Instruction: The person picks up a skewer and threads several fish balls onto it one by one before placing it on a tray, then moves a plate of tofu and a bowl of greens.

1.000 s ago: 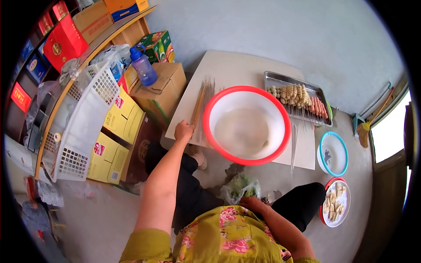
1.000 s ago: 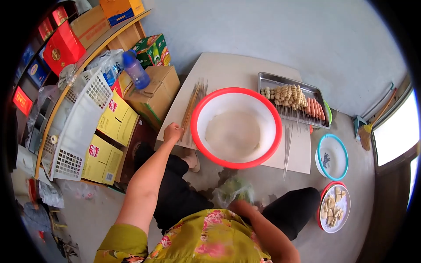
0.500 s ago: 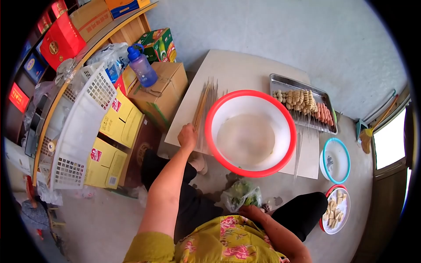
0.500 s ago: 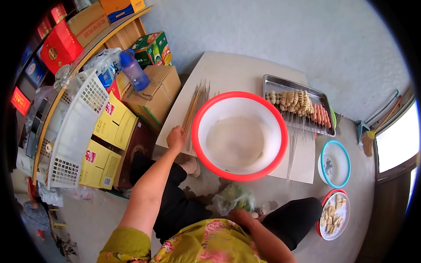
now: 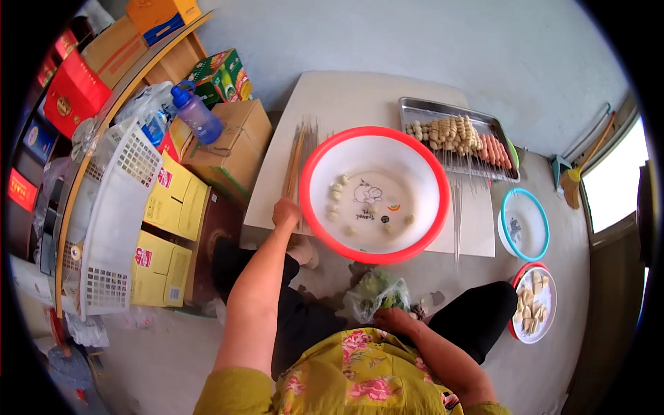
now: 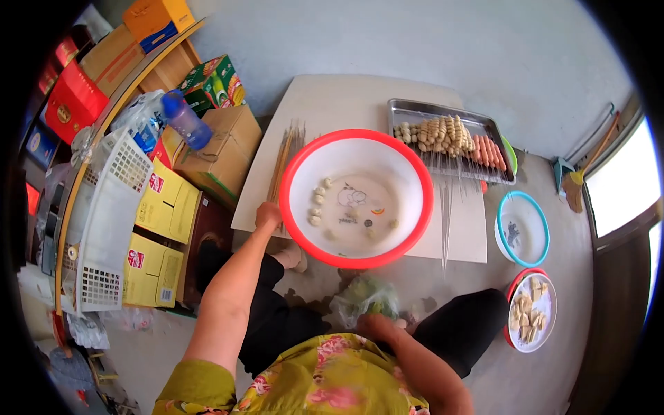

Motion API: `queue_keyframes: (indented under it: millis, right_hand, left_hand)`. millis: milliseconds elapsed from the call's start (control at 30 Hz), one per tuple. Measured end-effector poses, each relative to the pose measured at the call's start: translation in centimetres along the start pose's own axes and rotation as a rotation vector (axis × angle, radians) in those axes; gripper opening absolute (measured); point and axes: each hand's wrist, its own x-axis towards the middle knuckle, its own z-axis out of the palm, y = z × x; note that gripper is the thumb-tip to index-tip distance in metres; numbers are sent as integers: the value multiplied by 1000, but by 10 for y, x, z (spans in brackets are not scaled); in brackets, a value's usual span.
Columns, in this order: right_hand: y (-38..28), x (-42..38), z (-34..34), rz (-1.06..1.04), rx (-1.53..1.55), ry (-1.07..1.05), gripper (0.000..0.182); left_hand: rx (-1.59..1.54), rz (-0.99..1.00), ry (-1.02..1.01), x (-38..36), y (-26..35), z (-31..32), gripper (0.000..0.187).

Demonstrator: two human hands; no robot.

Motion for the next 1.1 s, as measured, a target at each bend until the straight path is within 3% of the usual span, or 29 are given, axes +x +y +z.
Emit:
queue_keyframes:
  millis: [67, 100, 233, 300, 333, 400, 500, 633, 733, 800, 867, 1100]
  right_hand:
    - [-6, -1, -9, 10, 26, 4, 26]
    - [-8, -2, -8, 10, 37, 3, 27]
    - [-12, 0, -14, -4, 12, -36, 31]
    - [-15, -1, -16, -3, 19, -24, 30]
    - [-15, -1, -17, 3, 18, -19, 29]
    - [-16, -3, -20, -6, 22, -11, 29]
    - [-19, -8, -31, -34, 32, 11, 29]
    - [-32, -29, -64, -251, 181, 159, 26]
    - [-63, -44, -101, -211, 587, 182, 29]
    - [-81, -53, -123, -196, 746, 224, 31]
    - [-93, -62, -143, -262, 1103, 290, 33]
    - [-76, -80, -158, -353, 1254, 346, 23]
  left_hand:
    - [-200, -88, -213, 8, -2, -1, 22]
    - [-318, -69, -190, 4, -4, -3, 13]
    - [-652, -149, -180, -11, -4, -15, 11]
    - [-1000, -203, -353, -19, -6, -27, 14]
    - [-991, -196, -350, -24, -7, -35, 14]
    - [-1191, -129, -559, -38, -12, -53, 12]
    - [-1316, 42, -537, -71, -13, -77, 11]
    - [-1197, 185, -543, -138, -2, -109, 12]
    - [-1162, 274, -718, -177, 10, -104, 13]
    - [-1001, 336, -885, -203, 29, -92, 14]
    - [-859, 396, -924, -220, 45, -76, 15]
    - [-627, 564, -1117, -232, 94, -50, 13]
